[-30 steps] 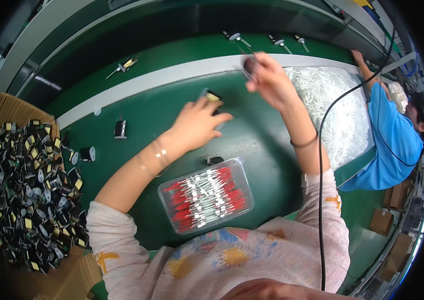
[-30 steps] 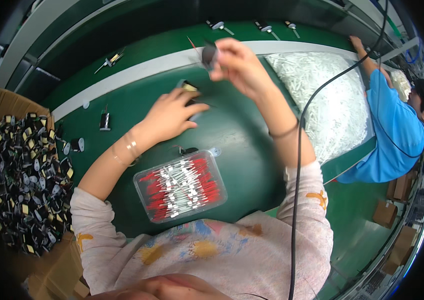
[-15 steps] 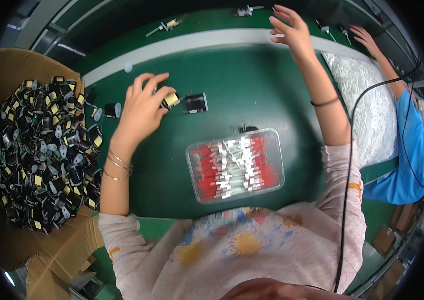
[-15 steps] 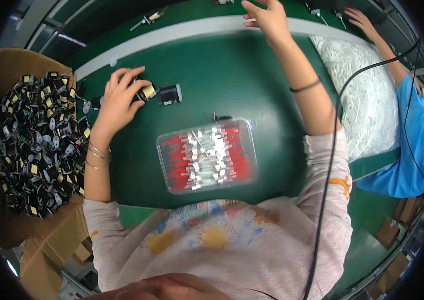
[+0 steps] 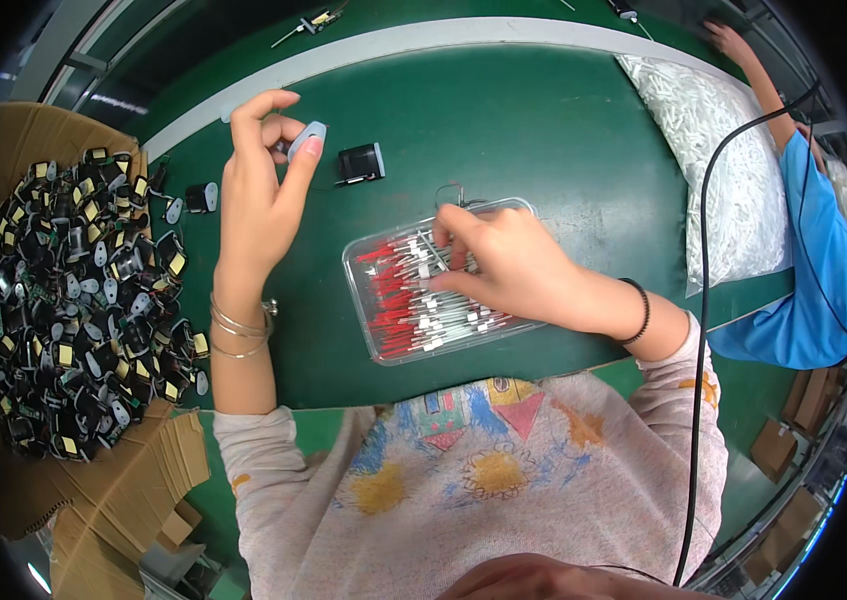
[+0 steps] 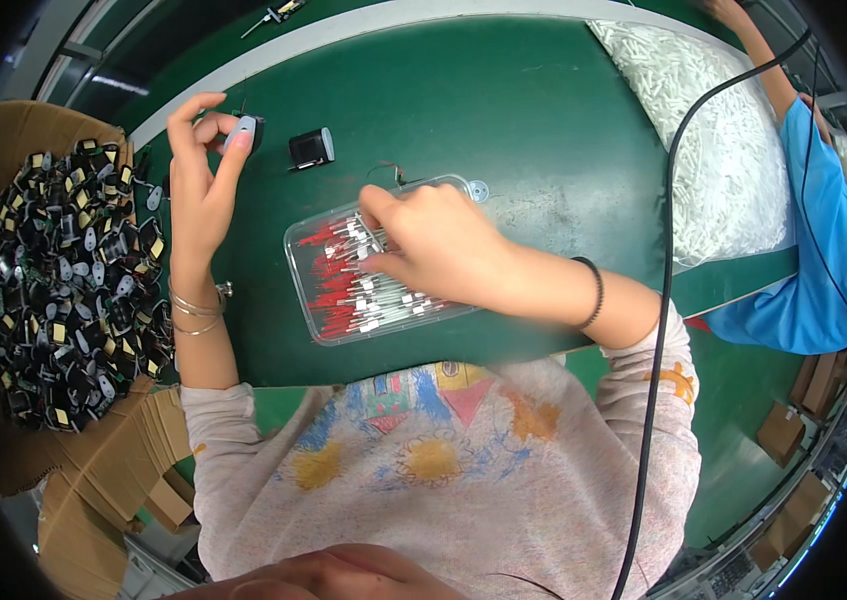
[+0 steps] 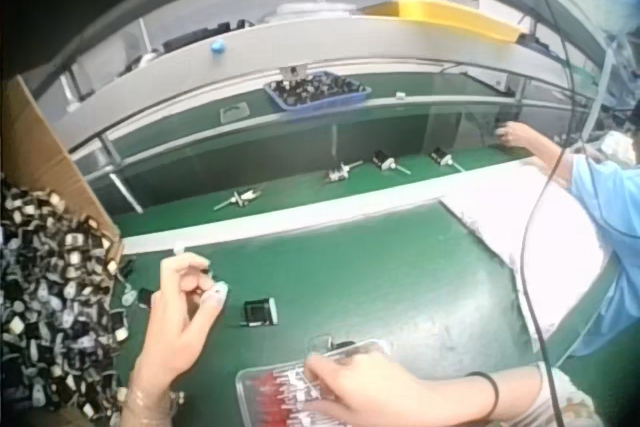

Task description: The person assembles electronic components by inserting a wire into a small gray plastic part using a metal tool and then joining it with a black component.

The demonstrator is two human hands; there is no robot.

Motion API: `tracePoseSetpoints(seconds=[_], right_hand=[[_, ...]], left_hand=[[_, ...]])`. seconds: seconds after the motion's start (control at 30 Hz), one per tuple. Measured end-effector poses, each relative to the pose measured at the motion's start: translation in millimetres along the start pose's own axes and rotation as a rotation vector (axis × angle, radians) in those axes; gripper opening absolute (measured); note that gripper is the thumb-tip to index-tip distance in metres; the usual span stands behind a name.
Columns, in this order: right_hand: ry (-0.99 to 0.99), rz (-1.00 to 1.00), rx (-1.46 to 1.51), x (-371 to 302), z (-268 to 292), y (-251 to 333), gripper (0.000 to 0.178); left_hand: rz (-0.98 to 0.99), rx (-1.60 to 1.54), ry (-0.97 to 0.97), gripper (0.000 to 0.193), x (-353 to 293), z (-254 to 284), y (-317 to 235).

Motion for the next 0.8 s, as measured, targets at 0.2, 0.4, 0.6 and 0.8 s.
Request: tracePoseSetpoints(seconds=[0.2, 0.4, 0.6, 0.8], right_hand=[[-0.015, -0.002, 0.06, 8.9, 17.1, 8.9, 0.029], [-0.507, 0.224, 0.745, 8.5, 99.3, 32.5, 0.023], [-0.631, 0.63, 0.337, -2.1, 119.6, 74.5, 0.025], [-0.512, 0.769, -0.009, -10.0, 115.0, 99.8, 0.037]], left_hand=[[0.014, -0.443, 0.101, 0.018, -11.4, -1.6, -29.3], [-0.113, -0.348, -0.046, 0.036, -22.2, 10.1, -50.9], [-0.29, -0.38, 0.004, 0.037, -26.5, 7.0, -58.7], [-0.268, -0.41, 0.021, 0.031, -31.9, -1.7, -67.4]])
Point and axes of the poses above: each hand's wrist, its own x-axis towards the middle knuckle, its own z-axis out of the back of the hand, y = z × x, the point moved 8 cm from there along x, towards the middle knuckle, and after that the axes turned 13 degrees about z, right-handed, at the moved point
